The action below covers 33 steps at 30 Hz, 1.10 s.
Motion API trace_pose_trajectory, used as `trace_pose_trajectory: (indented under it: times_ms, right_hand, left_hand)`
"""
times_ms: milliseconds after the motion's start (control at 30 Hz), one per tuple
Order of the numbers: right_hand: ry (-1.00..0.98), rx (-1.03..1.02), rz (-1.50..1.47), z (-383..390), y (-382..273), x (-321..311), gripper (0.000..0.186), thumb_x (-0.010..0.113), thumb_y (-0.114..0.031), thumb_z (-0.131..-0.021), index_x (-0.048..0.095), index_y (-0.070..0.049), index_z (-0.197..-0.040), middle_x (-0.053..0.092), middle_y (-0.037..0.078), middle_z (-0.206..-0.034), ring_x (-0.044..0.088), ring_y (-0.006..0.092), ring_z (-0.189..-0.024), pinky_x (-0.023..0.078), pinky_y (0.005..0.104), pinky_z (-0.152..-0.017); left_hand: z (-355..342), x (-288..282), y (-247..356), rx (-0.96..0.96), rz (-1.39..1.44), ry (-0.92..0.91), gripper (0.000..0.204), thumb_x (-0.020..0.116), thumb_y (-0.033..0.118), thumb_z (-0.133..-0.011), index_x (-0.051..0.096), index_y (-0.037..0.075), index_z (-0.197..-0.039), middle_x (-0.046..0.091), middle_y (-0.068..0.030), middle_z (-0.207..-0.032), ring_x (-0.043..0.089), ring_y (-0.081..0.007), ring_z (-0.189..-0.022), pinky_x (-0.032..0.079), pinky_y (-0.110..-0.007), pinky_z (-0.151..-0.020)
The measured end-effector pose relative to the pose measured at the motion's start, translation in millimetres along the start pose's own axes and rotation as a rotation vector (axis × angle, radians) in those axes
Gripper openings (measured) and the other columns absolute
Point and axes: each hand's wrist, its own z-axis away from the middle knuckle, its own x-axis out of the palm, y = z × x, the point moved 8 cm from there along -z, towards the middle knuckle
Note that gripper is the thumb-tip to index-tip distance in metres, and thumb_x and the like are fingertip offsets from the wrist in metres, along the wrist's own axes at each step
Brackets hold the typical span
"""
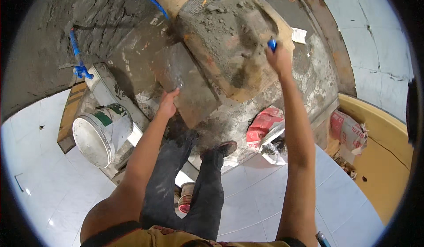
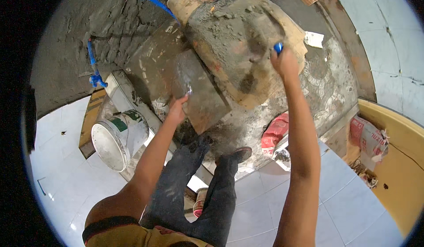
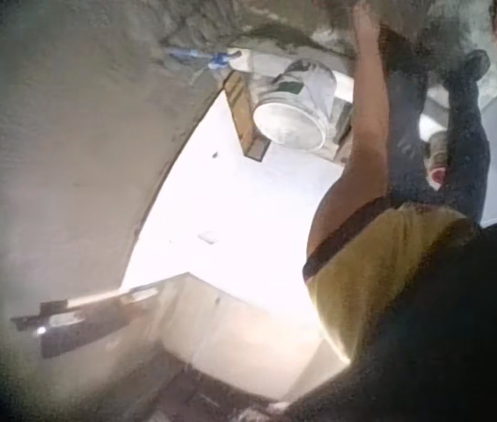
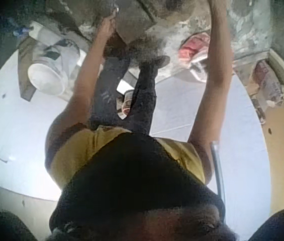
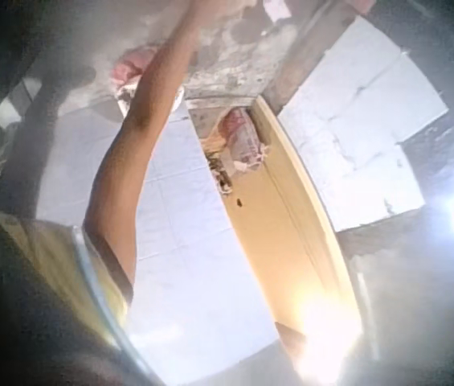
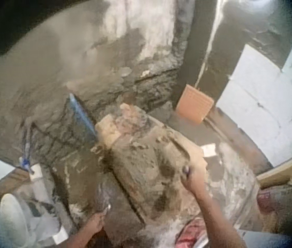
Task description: The person applies mortar to the back of a tile using a trowel and then presses the tile onto a wall. The person reaches into a bag of material, spreads mortar on a board, and handles a tile while working in an unfinished room.
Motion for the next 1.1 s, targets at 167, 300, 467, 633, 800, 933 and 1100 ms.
trace_pose_trajectory:
  times_ms: [167, 300, 467, 633, 800, 933, 1100]
  right_hand:
    - [-0.012, 0.032, 0.22, -107, -11, 37, 0.036, 0.066, -0.028, -0.081, 0.059, 0.001, -0.1, 0.064, 0.03, -0.094, 0.063, 0.0462, -0.089, 0.051, 0.0517, -0.075]
    - [-0.089, -0.089, 0.096, -66, -39, 55, 0.033, 0.067, -0.028, -0.081, 0.06, 0.001, -0.097, 0.065, 0.029, -0.089, 0.063, 0.0468, -0.087, 0.051, 0.0517, -0.075]
    - [-0.046, -0.035, 0.042, -55, -38, 39, 0.034, 0.067, -0.029, -0.08, 0.06, 0.001, -0.093, 0.064, 0.031, -0.087, 0.063, 0.0469, -0.086, 0.05, 0.0512, -0.073]
    - [-0.158, 0.215, 0.064, -145, -7, 46, 0.041, 0.066, -0.035, -0.081, 0.061, 0.002, -0.098, 0.065, 0.031, -0.091, 0.063, 0.0474, -0.089, 0.05, 0.0511, -0.077]
    - [-0.167, -0.116, 0.218, -80, -43, 55, 0.039, 0.064, -0.03, -0.082, 0.056, -0.002, -0.108, 0.065, 0.029, -0.097, 0.062, 0.0466, -0.093, 0.049, 0.0522, -0.078]
    - [-0.276, -0.14, 0.191, -36, -48, 52, 0.035, 0.064, -0.028, -0.084, 0.057, -0.004, -0.108, 0.066, 0.027, -0.09, 0.063, 0.0471, -0.086, 0.049, 0.0548, -0.074]
    - [-0.216, -0.184, 0.173, -72, -52, 51, 0.039, 0.064, -0.033, -0.085, 0.056, -0.004, -0.109, 0.067, 0.026, -0.085, 0.064, 0.0456, -0.083, 0.05, 0.0524, -0.071]
  left_hand:
    - [-33, 16, 9, 0.01, 0.032, 0.016, 0.052, 0.066, 0.009, -0.089, 0.04, 0.011, -0.133, 0.052, -0.008, -0.125, 0.053, -0.0257, -0.112, 0.047, -0.044, -0.097]
    - [-25, 11, 4, 0.016, 0.213, 0.057, 0.046, 0.067, 0.009, -0.087, 0.048, 0.012, -0.129, 0.053, -0.0012, -0.127, 0.048, -0.0222, -0.118, 0.036, -0.042, -0.102]
    - [-9, -10, 5, -0.043, 0.182, 0.372, 0.048, 0.07, 0.012, -0.085, 0.049, 0.016, -0.128, 0.054, 0.0002, -0.124, 0.047, -0.0218, -0.114, 0.035, -0.043, -0.1]
    - [-19, 7, 29, 0.079, 0.173, 0.134, 0.068, 0.067, 0.012, -0.088, 0.03, 0.014, -0.146, 0.046, -0.0043, -0.137, 0.046, -0.0238, -0.123, 0.039, -0.046, -0.102]
    - [-14, -7, 41, 0.149, 0.198, 0.151, 0.046, 0.064, 0.013, -0.091, 0.045, 0.01, -0.132, 0.055, -0.0041, -0.125, 0.05, -0.0221, -0.116, 0.043, -0.044, -0.096]
    - [-25, -7, 42, 0.108, 0.154, 0.098, 0.039, 0.065, 0.015, -0.092, 0.048, 0.01, -0.127, 0.057, -0.0045, -0.118, 0.052, -0.022, -0.113, 0.047, -0.043, -0.091]
    - [-49, 11, 45, 0.07, 0.131, 0.042, 0.04, 0.064, 0.019, -0.093, 0.047, 0.009, -0.128, 0.056, -0.0043, -0.119, 0.053, -0.0219, -0.112, 0.048, -0.041, -0.091]
